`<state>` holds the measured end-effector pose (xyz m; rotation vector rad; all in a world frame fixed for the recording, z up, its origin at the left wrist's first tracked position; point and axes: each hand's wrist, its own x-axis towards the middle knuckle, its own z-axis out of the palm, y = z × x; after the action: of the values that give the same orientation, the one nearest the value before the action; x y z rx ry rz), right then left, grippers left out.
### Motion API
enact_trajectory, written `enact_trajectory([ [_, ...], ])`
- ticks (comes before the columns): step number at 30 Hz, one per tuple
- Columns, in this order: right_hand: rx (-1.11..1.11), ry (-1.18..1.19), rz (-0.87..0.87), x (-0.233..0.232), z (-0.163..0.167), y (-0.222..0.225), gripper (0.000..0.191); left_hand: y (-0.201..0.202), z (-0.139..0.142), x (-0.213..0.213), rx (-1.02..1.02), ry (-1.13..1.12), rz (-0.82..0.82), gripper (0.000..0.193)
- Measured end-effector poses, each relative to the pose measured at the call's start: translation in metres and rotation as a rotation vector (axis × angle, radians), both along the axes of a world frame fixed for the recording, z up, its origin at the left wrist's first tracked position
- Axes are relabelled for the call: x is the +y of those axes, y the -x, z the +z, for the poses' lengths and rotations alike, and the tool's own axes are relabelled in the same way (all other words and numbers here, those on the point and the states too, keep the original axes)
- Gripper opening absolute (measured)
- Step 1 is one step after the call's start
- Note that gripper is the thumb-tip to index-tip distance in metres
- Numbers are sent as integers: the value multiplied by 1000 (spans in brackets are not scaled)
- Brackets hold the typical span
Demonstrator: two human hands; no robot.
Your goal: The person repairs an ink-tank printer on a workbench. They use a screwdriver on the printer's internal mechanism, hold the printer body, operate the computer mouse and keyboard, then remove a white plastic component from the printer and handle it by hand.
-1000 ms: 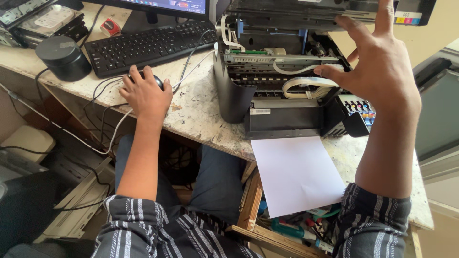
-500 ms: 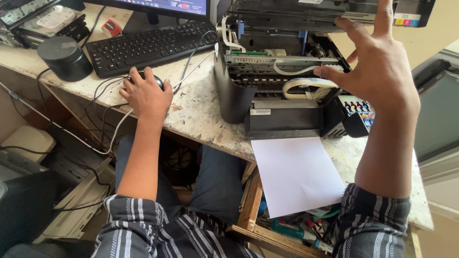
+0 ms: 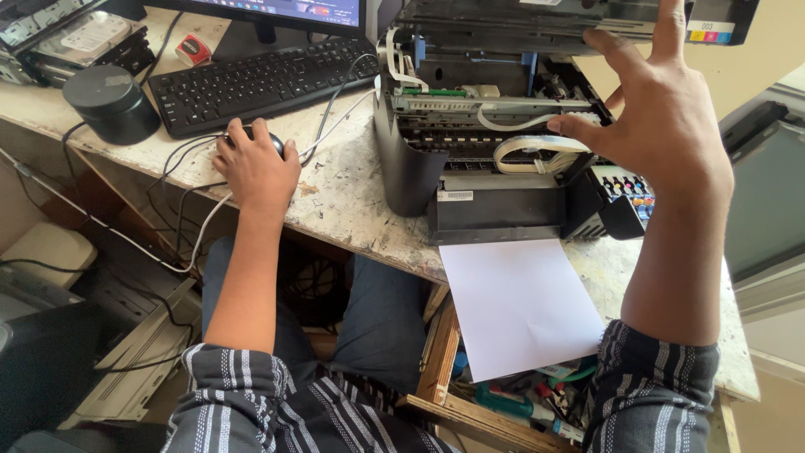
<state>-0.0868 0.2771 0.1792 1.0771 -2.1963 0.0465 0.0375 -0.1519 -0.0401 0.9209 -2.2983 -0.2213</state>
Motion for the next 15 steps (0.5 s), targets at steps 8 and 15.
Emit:
enact_trajectory([
  [8,-19,9,-9,-1,-1,0,91,-3,-2,3,18,-8,-26,56],
  [15,-12,6,-23,-1,-2,1,91,-1,-1,0,-22,-27,-9,58],
])
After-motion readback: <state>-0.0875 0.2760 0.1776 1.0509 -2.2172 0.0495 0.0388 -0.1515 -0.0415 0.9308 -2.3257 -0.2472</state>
